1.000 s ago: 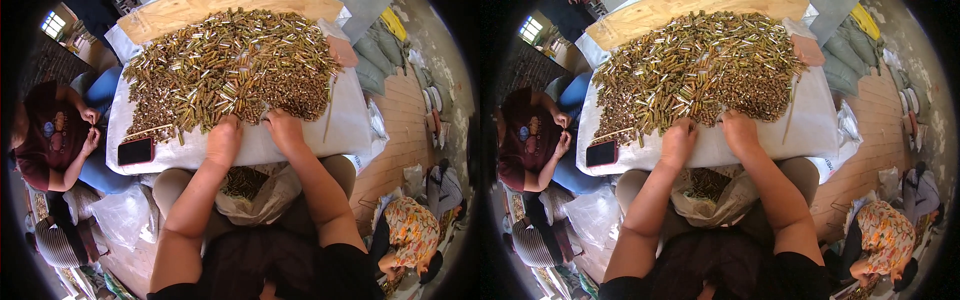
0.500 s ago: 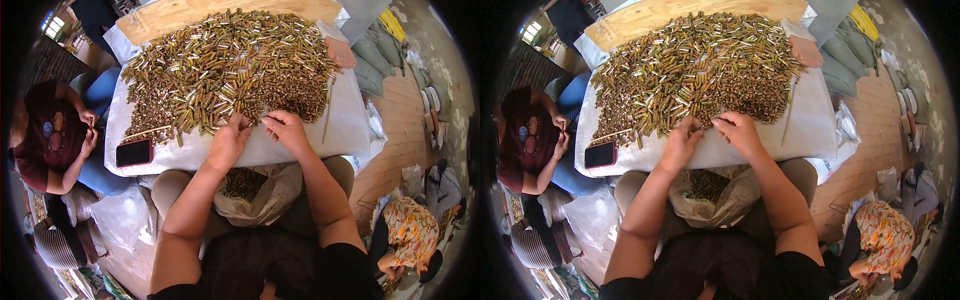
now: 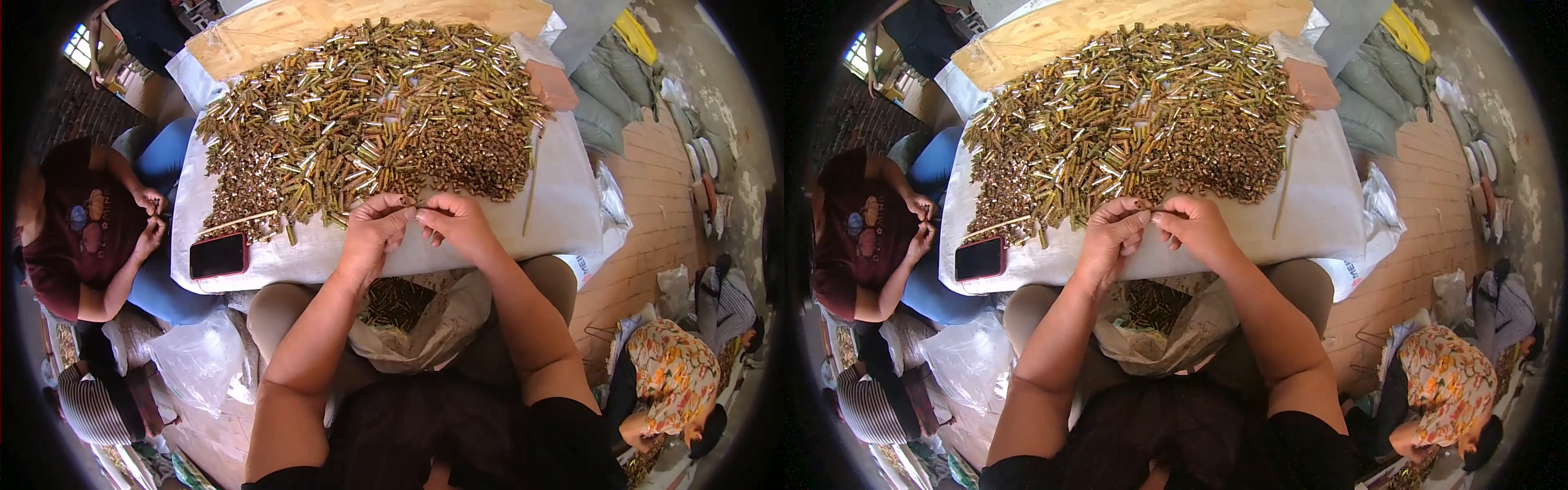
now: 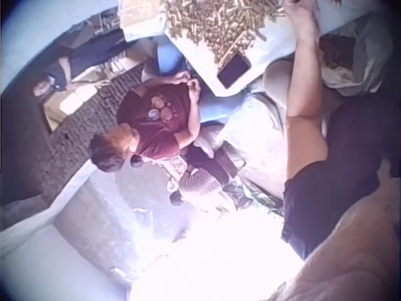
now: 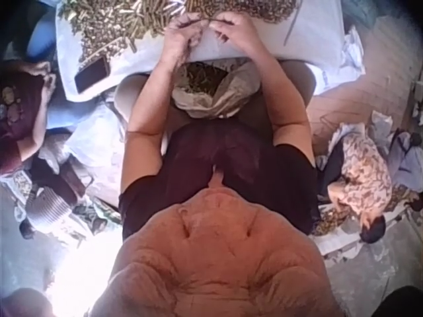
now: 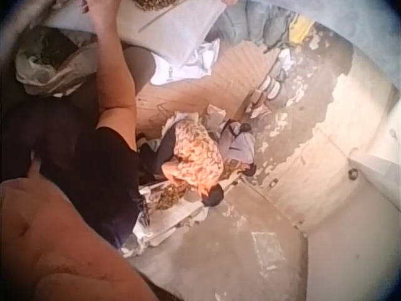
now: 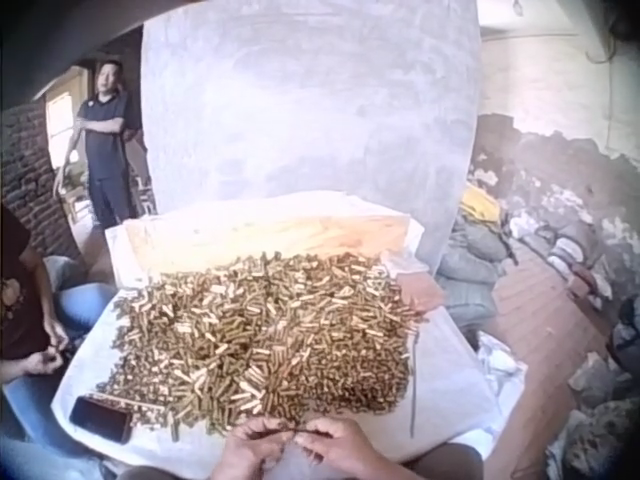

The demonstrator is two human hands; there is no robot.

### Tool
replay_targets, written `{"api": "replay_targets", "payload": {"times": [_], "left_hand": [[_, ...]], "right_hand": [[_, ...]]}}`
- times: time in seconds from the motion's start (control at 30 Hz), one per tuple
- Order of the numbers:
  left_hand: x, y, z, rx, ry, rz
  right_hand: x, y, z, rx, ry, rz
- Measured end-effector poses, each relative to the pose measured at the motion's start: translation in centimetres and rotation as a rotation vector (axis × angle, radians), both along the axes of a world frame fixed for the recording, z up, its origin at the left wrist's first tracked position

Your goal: The person connects small cylindrical components by hand and slides a component onto a wooden stick.

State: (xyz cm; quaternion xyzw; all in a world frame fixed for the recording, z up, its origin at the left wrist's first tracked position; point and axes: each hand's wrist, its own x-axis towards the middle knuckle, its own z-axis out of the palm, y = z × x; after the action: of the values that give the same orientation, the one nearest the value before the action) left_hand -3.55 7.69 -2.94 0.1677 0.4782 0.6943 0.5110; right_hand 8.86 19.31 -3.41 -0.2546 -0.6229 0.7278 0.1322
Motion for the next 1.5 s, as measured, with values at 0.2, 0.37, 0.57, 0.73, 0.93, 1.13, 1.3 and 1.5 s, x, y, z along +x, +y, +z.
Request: {"api": "replay_targets", "payload": {"times": [0.2, 0.37, 0.57, 0.73, 0.93, 1.13, 1.3, 1.5], "left_hand": [[0.8, 0.1, -0.5, -0.040, 0.074, 0.011], [1.3, 0.0, -0.1, -0.015, 0.247, -0.131], [1.5, -0.1, 0.2, -0.042, 0.414, -0.133], [1.4, -0.2, 0.0, -0.044, 0.465, -0.108], [1.2, -0.2, 0.3, -0.112, 0.464, -0.147], [1.2, -0.4, 0.0, -0.129, 0.339, -0.169], [1.7, -0.4, 0.0, -0.114, 0.341, -0.123], [0.9, -0.6, -0.1, -0.157, 0.370, -0.211]], "right_hand": [[0.1, 0.8, 1.2, -0.003, 0.007, -0.128], [0.2, 0.4, 2.0, 0.032, 0.014, -0.111], [0.1, 0.4, 1.7, 0.112, -0.030, -0.154], [0.0, 0.2, 1.5, 0.189, -0.041, -0.176], [0.1, 0.5, 0.9, 0.673, -0.090, -0.143], [0.4, -0.7, 1.4, 0.977, -0.089, -0.172], [0.2, -1.6, 0.8, 1.008, -0.065, -0.213], [0.4, -1.9, 0.9, 1.050, -0.101, -0.164]]}}
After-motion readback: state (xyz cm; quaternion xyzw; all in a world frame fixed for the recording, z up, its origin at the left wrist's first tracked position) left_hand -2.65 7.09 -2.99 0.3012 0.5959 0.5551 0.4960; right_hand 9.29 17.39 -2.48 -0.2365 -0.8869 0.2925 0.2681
